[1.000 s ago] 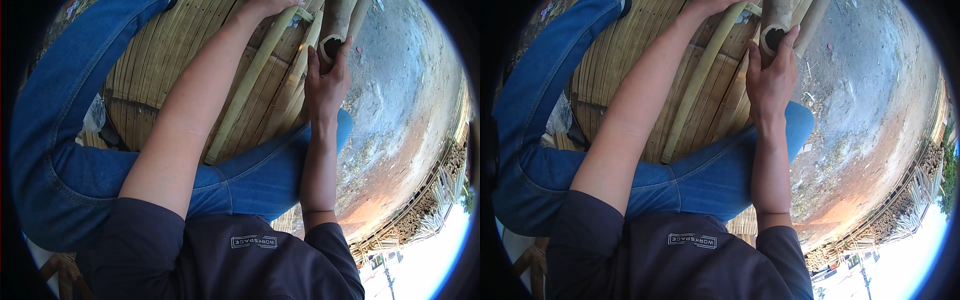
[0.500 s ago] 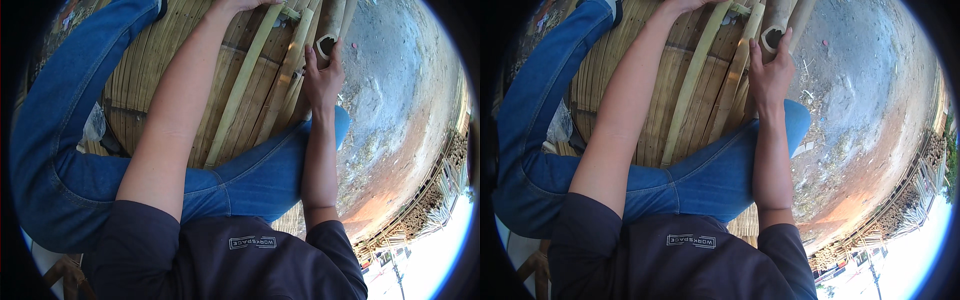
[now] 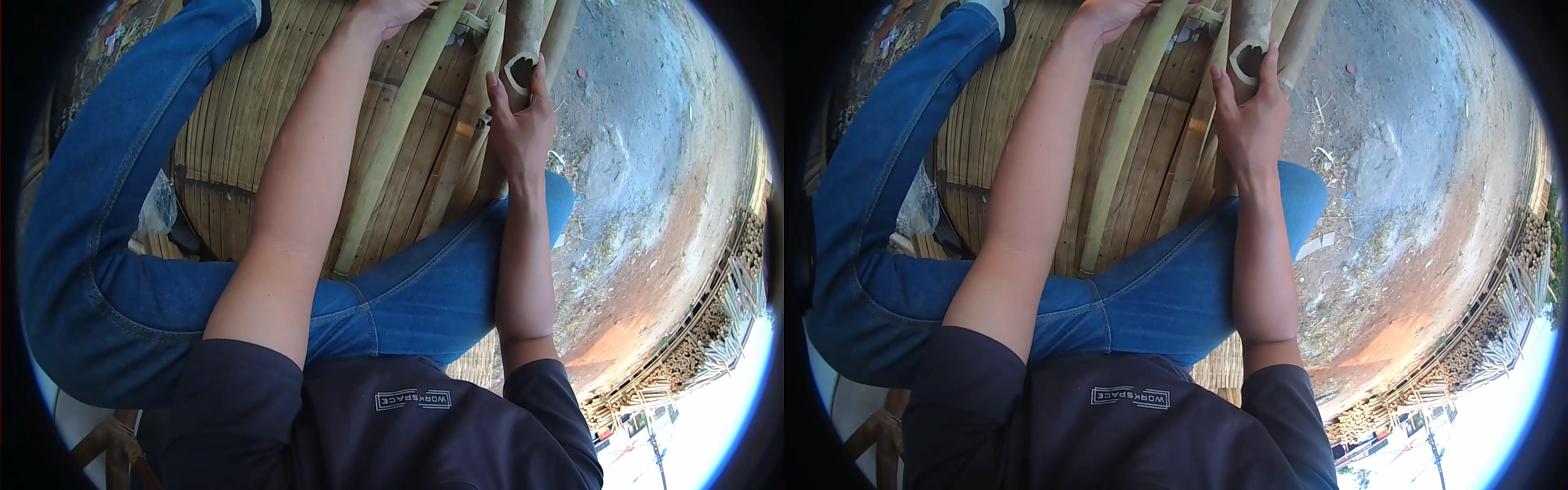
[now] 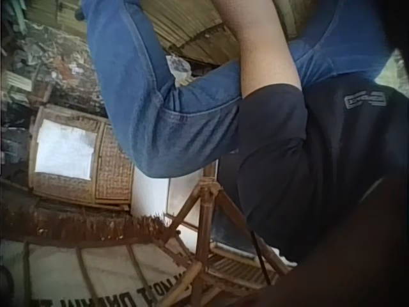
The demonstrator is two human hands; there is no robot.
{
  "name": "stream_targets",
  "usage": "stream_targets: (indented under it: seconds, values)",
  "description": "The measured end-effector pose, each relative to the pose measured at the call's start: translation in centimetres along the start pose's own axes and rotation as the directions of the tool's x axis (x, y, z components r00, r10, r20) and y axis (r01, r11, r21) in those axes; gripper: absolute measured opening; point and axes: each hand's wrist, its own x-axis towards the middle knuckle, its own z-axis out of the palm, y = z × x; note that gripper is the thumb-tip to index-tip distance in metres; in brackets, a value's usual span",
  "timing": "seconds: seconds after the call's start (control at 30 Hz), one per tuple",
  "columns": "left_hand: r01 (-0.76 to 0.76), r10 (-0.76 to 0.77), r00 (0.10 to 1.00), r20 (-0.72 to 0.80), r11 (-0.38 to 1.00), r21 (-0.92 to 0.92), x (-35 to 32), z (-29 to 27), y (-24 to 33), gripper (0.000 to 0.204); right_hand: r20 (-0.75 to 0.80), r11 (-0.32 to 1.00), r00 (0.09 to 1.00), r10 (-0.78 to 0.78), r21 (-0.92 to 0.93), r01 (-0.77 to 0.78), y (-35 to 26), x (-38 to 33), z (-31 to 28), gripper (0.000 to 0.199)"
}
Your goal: The person uses a knife to trim a bamboo stalk and weaves thin bamboo strips around the frame by hand while sitting on a bamboo platform.
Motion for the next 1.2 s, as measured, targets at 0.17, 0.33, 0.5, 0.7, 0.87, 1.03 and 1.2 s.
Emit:
stream_targets:
  seconds: [0.17, 0.33, 0.5, 0.7, 0.87, 1.03, 1.2]
  values:
    - [0.116, -0.108, 0.993, 0.042, 0.935, -0.336, -0.3, -1.8, -1.4, 0.026, 0.005, 0.999, 0.999, 0.043, 0.013, -0.043, 0.1, 0.1, 0.2, 0.081]
    - [0.342, -0.305, 0.94, 0.156, 0.809, -0.478, -0.4, -2.6, -2.3, 0.032, 0.029, 0.996, 0.996, 0.082, 0.04, -0.083, 0.2, 0.1, 0.0, 0.081]
    - [0.422, -0.34, 0.907, 0.25, 0.73, -0.537, -0.2, -2.1, -2.9, 0.033, 0.046, 0.998, 0.998, 0.045, 0.042, -0.047, 0.0, 0.0, 0.0, 0.081]
    - [0.444, -0.417, 0.89, 0.185, 0.699, -0.56, -0.3, -2.3, -2.7, 0.034, 0.055, 0.996, 0.997, 0.059, 0.062, -0.063, -0.1, 0.0, 0.0, 0.082]
    - [0.444, -0.505, 0.863, 0.007, 0.752, -0.487, -1.0, -1.0, -0.8, 0.035, 0.059, 0.995, 0.995, 0.077, 0.065, -0.08, -0.3, -0.2, -0.1, 0.082]
    - [0.3, -0.385, 0.918, -0.097, 0.831, -0.468, -0.7, -0.7, -1.8, 0.028, 0.066, 0.997, 0.996, 0.062, 0.041, -0.065, -0.6, -0.1, -0.1, 0.081]
    - [0.196, -0.3, 0.931, -0.209, 0.892, -0.408, -1.3, 0.9, -0.8, 0.023, 0.052, 0.997, 0.998, 0.04, 0.067, -0.044, 0.0, -0.2, 0.0, 0.081]
